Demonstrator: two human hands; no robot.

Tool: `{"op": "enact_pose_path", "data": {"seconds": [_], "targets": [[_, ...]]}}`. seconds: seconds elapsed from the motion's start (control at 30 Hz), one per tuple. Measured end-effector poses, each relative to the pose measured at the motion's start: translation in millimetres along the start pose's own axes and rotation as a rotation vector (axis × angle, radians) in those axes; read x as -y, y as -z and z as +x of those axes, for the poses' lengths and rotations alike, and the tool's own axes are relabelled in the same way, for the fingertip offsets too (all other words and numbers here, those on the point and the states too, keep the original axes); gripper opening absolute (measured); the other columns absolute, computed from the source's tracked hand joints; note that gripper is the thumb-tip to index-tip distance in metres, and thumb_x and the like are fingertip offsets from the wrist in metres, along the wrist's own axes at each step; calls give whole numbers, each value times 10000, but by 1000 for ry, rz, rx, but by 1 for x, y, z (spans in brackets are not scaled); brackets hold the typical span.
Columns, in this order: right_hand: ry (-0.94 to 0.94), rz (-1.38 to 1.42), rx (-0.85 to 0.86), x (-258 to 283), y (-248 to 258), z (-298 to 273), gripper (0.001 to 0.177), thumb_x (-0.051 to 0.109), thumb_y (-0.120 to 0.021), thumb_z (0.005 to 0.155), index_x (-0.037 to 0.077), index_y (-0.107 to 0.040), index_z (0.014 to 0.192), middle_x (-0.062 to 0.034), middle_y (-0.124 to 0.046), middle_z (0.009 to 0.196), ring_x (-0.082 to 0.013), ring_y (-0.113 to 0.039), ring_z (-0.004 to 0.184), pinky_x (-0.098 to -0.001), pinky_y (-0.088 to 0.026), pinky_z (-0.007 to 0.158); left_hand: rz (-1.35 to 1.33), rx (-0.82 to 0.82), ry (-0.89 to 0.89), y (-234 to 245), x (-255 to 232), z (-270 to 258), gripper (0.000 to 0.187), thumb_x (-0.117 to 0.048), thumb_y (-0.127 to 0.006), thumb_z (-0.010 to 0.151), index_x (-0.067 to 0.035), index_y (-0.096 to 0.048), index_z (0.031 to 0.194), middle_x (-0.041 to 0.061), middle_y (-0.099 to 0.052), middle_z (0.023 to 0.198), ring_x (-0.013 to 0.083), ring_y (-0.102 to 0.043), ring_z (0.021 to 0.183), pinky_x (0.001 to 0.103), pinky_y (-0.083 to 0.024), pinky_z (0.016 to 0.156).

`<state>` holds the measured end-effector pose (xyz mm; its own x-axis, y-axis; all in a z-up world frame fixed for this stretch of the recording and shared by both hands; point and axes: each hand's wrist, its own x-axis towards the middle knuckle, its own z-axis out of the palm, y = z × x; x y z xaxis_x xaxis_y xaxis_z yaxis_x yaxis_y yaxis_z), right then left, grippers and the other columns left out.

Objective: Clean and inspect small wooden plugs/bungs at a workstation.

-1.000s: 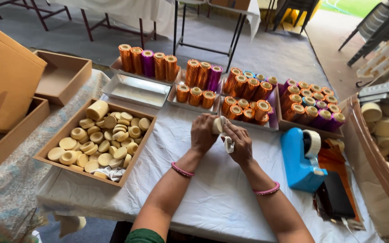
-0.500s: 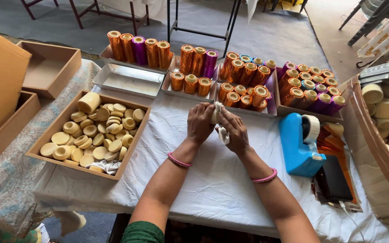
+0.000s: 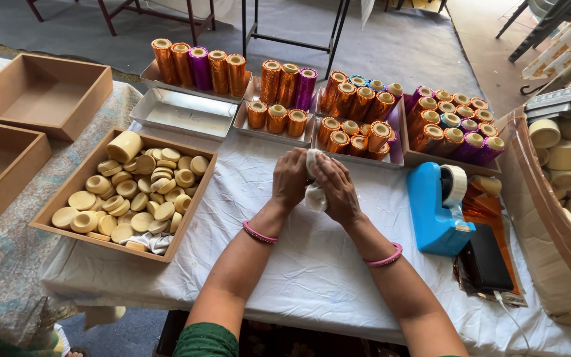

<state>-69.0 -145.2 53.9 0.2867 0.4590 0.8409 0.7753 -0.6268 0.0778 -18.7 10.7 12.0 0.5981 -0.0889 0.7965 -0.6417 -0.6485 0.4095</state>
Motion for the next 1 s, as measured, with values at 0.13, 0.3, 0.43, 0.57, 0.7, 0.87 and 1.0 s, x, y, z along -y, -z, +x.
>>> {"op": "enact_pose_path", "data": {"seconds": [0.13, 0.3, 0.43, 0.57, 0.7, 0.87, 1.0], "targets": [[-231, 191, -30, -43, -35, -53, 647, 155, -717, 900, 8, -486, 1486, -203, -550, 1473, -338, -621, 1270, -444, -546, 1021, 79, 108, -135, -11, 1, -2, 497, -297, -825, 891, -52, -558, 1232, 114, -590, 1155, 267, -611, 1045, 429, -497, 943], [-1033, 877, -20, -104, -89, -140, 418, 355, -563, 1183, -57, -627, 1192, -97, -653, 968, -122, -609, 898, -283, -545, 765, -193, -197, -87, 21, -25, 14, 585, -385, -858, 735, -98, -594, 1171, 123, -604, 1118, 338, -621, 1034, 457, -517, 896], [-1031, 786, 92, -45, -38, -63, 410, 351, -622, 1097, -1, -670, 1301, -111, -713, 999, -131, -643, 901, -274, -546, 748, -393, -119, 187, -5, -2, 2, 599, -460, -835, 806, -67, -600, 1191, 123, -643, 1109, 295, -696, 984, 414, -579, 812], [-330, 299, 126, 0, 2, 0, 620, 247, -789, 859, 28, -586, 1402, -188, -615, 1311, -316, -650, 1107, -390, -559, 923, -655, -224, 631, -28, 27, 1, 580, -495, -760, 920, -73, -594, 1282, 141, -732, 1152, 224, -738, 1003, 337, -603, 834], [29, 65, 130, 0, -3, -5, 666, 74, -828, 727, 99, -627, 1361, -146, -555, 1478, -358, -625, 1267, -447, -554, 1071, -1106, -377, 956, -18, 33, 7, 681, -449, -806, 858, -137, -430, 1332, 177, -672, 1156, 230, -702, 959, 344, -610, 763], [-17, -14, 105, -13, -4, -16, 614, -28, -811, 762, 113, -663, 1341, -107, -604, 1461, -310, -652, 1243, -416, -576, 1050, -1041, -150, 883, -15, 26, 8, 710, -446, -824, 794, -102, -500, 1324, 94, -655, 1079, 209, -725, 886, 376, -674, 668], [-226, 130, 23, -10, -6, -18, 569, -37, -804, 787, 104, -666, 1320, -112, -651, 1372, -317, -688, 1186, -405, -593, 992, -1115, -22, 825, -15, 23, 9, 665, -395, -863, 806, -48, -550, 1278, 105, -654, 1068, 213, -729, 878, 391, -675, 657]]}}
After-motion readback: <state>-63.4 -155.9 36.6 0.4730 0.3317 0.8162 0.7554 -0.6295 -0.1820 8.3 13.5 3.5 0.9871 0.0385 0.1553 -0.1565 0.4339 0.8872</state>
